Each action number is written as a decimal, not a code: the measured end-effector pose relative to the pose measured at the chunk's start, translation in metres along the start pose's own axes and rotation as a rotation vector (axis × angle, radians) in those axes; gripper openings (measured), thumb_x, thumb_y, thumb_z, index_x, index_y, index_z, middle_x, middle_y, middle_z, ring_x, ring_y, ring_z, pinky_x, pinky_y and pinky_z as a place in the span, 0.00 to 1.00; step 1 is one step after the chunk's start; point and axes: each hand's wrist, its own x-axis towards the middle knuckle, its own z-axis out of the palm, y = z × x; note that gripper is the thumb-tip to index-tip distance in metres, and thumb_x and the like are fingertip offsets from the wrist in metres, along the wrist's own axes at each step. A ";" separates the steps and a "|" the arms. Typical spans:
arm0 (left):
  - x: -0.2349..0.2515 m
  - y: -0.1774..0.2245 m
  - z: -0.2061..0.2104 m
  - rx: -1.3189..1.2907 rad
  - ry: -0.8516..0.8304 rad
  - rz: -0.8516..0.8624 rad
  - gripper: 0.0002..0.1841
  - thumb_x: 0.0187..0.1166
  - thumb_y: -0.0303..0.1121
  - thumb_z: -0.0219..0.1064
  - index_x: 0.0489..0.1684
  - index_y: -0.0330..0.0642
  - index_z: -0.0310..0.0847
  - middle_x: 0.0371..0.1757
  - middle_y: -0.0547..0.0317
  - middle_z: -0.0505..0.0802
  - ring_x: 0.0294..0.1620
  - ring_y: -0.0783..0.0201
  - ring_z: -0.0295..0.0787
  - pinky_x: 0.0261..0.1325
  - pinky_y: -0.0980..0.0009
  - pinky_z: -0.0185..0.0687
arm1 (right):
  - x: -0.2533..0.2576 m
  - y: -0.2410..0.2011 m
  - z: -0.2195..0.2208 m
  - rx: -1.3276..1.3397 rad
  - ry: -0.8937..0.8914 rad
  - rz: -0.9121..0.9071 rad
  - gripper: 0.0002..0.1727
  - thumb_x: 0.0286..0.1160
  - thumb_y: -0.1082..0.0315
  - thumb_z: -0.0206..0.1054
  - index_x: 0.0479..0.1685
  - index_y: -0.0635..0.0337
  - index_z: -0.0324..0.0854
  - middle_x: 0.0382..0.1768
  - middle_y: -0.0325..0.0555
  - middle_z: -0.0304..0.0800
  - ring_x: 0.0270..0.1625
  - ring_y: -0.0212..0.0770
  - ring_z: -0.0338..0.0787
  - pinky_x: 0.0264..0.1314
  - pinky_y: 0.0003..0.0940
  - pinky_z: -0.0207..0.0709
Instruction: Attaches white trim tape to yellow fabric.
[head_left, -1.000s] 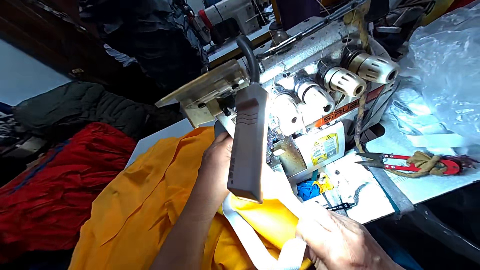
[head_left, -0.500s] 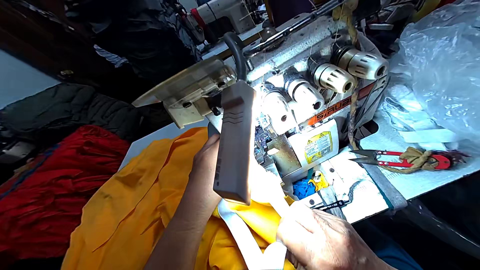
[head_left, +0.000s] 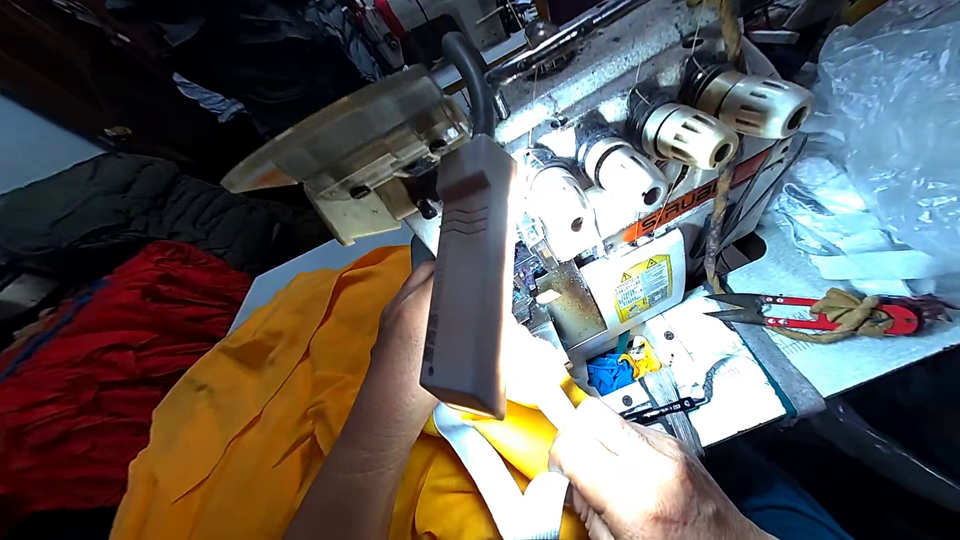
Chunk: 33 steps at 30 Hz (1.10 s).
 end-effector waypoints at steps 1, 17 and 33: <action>0.000 0.000 0.000 0.001 -0.002 -0.006 0.04 0.73 0.22 0.72 0.37 0.32 0.83 0.48 0.48 0.87 0.48 0.60 0.84 0.52 0.59 0.79 | -0.008 0.015 0.013 -0.004 0.048 -0.065 0.09 0.75 0.77 0.61 0.32 0.67 0.87 0.32 0.56 0.88 0.34 0.48 0.89 0.34 0.34 0.80; 0.023 -0.004 0.004 0.124 0.010 -0.267 0.09 0.80 0.25 0.70 0.52 0.30 0.85 0.54 0.38 0.90 0.55 0.47 0.87 0.61 0.43 0.76 | 0.000 0.034 0.017 -0.043 0.265 -0.160 0.09 0.76 0.72 0.61 0.28 0.57 0.82 0.27 0.45 0.80 0.26 0.37 0.82 0.23 0.25 0.74; 0.022 0.059 0.009 0.185 -0.025 -0.239 0.14 0.83 0.22 0.59 0.56 0.16 0.79 0.54 0.26 0.88 0.58 0.43 0.85 0.65 0.50 0.75 | 0.006 0.034 0.025 -0.086 0.310 -0.144 0.07 0.68 0.71 0.62 0.25 0.58 0.83 0.28 0.44 0.82 0.24 0.35 0.82 0.21 0.25 0.74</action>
